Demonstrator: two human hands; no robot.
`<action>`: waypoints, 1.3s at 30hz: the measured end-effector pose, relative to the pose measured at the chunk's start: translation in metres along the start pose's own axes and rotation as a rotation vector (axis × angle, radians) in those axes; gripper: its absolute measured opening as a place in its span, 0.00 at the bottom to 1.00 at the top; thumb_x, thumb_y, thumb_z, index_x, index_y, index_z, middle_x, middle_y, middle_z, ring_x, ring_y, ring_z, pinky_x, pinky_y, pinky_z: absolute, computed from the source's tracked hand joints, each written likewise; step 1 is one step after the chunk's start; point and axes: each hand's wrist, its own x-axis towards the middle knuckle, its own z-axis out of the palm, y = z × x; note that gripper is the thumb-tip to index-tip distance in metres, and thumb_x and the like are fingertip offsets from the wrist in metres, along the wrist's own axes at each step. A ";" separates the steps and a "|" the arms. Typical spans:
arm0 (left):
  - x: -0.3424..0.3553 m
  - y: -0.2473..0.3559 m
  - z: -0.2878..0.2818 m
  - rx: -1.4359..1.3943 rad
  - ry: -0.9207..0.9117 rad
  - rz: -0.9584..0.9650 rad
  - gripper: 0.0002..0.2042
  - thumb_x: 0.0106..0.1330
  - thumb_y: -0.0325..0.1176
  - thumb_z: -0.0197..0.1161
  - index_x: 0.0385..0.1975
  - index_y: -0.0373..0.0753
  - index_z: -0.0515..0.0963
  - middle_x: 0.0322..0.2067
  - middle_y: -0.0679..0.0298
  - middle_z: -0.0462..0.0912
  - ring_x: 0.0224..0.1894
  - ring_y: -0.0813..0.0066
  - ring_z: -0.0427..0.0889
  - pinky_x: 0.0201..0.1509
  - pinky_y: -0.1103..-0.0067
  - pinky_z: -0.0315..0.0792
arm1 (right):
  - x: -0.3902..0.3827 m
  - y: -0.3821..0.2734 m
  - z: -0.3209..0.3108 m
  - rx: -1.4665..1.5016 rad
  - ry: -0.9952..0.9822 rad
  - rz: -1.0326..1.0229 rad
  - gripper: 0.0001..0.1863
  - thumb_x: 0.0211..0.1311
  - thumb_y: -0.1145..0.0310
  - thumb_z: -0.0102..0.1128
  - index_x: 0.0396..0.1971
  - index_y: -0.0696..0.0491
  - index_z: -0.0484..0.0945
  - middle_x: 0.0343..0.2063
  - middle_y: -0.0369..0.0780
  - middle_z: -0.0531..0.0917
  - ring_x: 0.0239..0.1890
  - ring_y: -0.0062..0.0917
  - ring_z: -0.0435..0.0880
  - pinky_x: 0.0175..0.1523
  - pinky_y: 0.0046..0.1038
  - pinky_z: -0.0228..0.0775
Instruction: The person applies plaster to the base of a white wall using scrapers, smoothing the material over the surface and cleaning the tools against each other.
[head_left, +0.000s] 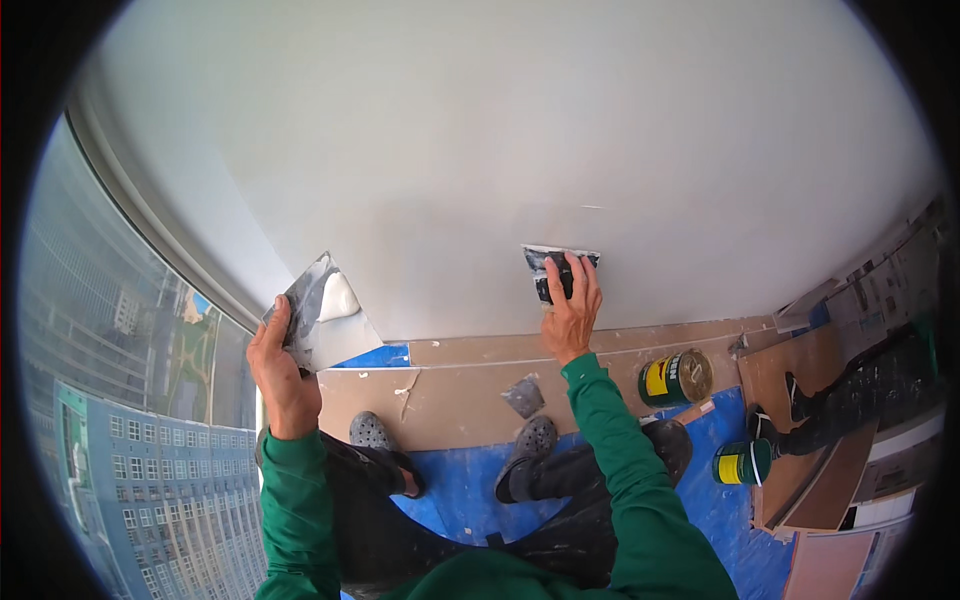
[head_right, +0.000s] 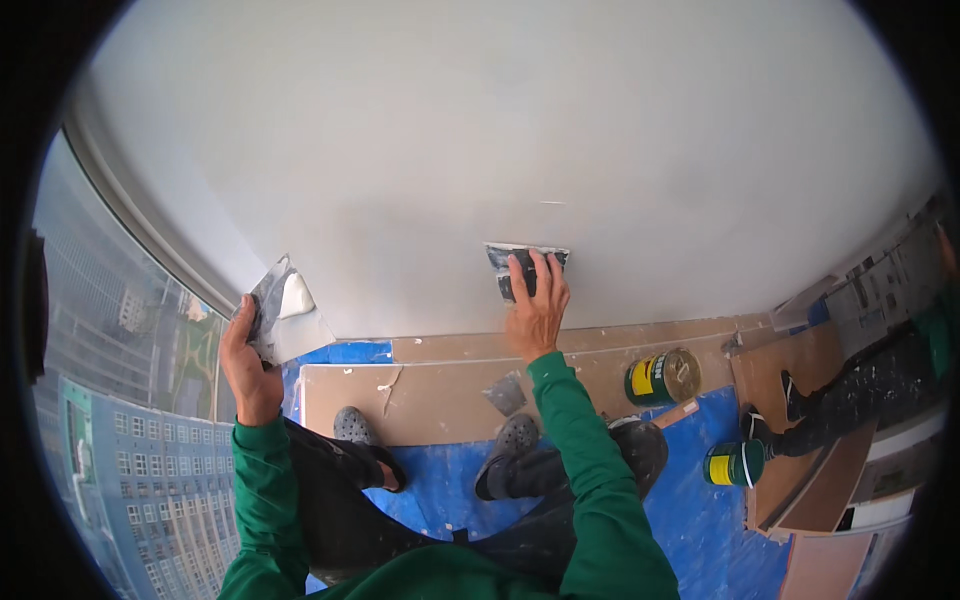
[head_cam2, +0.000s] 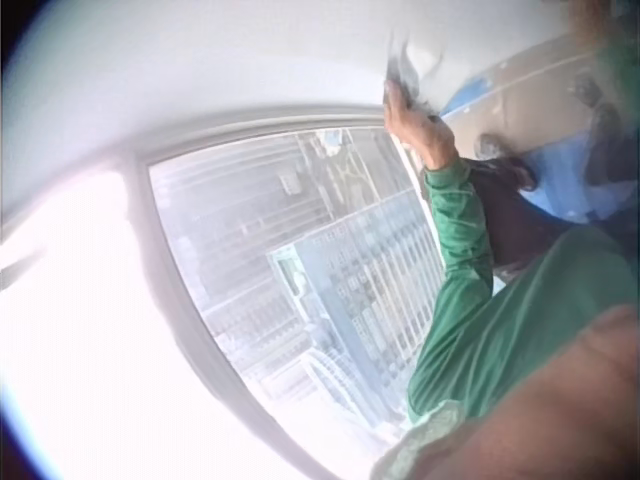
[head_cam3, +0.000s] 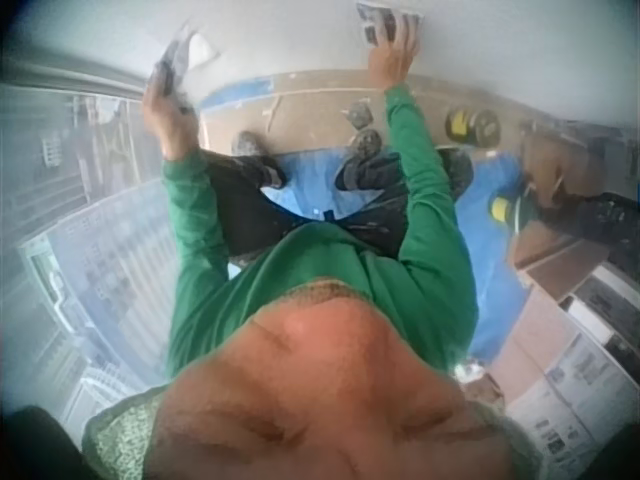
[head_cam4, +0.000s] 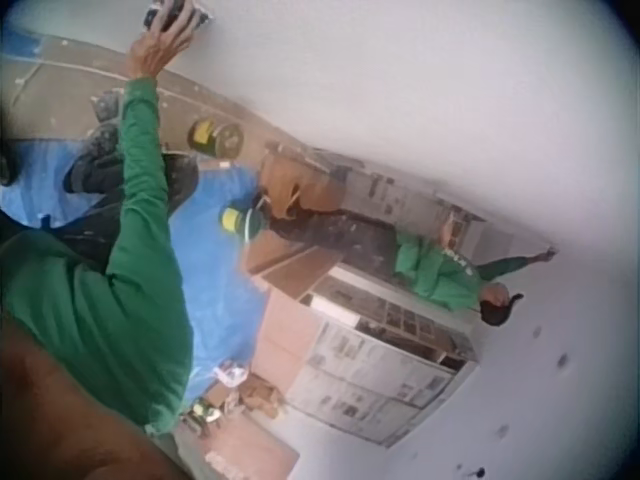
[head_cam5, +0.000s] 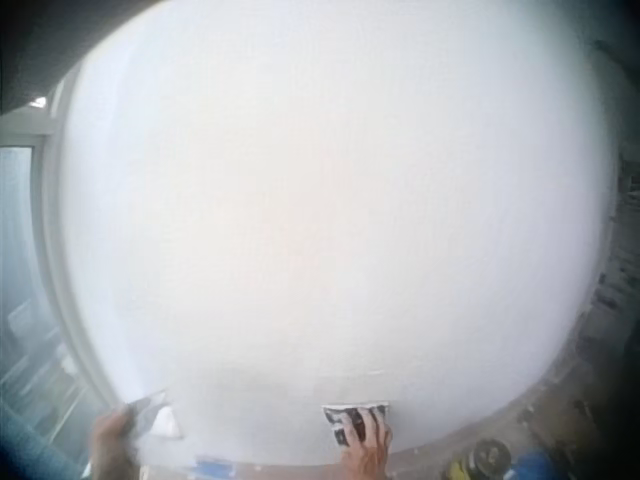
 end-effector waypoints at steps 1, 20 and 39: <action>0.000 0.000 -0.002 0.003 -0.012 0.009 0.13 0.65 0.34 0.58 0.38 0.28 0.75 0.35 0.59 0.80 0.36 0.72 0.80 0.42 0.78 0.74 | 0.008 0.008 -0.009 -0.027 0.063 -0.014 0.37 0.39 0.86 0.50 0.55 0.45 0.72 0.59 0.43 0.63 0.63 0.46 0.57 0.61 0.49 0.53; -0.002 0.007 0.005 -0.136 -0.097 -0.147 0.14 0.67 0.35 0.53 0.43 0.30 0.74 0.40 0.58 0.80 0.41 0.67 0.80 0.47 0.73 0.74 | 0.042 0.066 -0.028 0.978 0.409 0.902 0.24 0.67 0.61 0.49 0.61 0.52 0.66 0.58 0.40 0.64 0.55 0.30 0.69 0.55 0.37 0.65; 0.002 0.001 0.000 -0.173 -0.118 -0.172 0.13 0.67 0.34 0.53 0.44 0.31 0.74 0.42 0.60 0.80 0.43 0.68 0.79 0.49 0.73 0.73 | 0.024 0.023 -0.047 -0.013 0.161 -0.035 0.35 0.41 0.82 0.55 0.57 0.51 0.69 0.57 0.46 0.64 0.61 0.46 0.60 0.62 0.46 0.55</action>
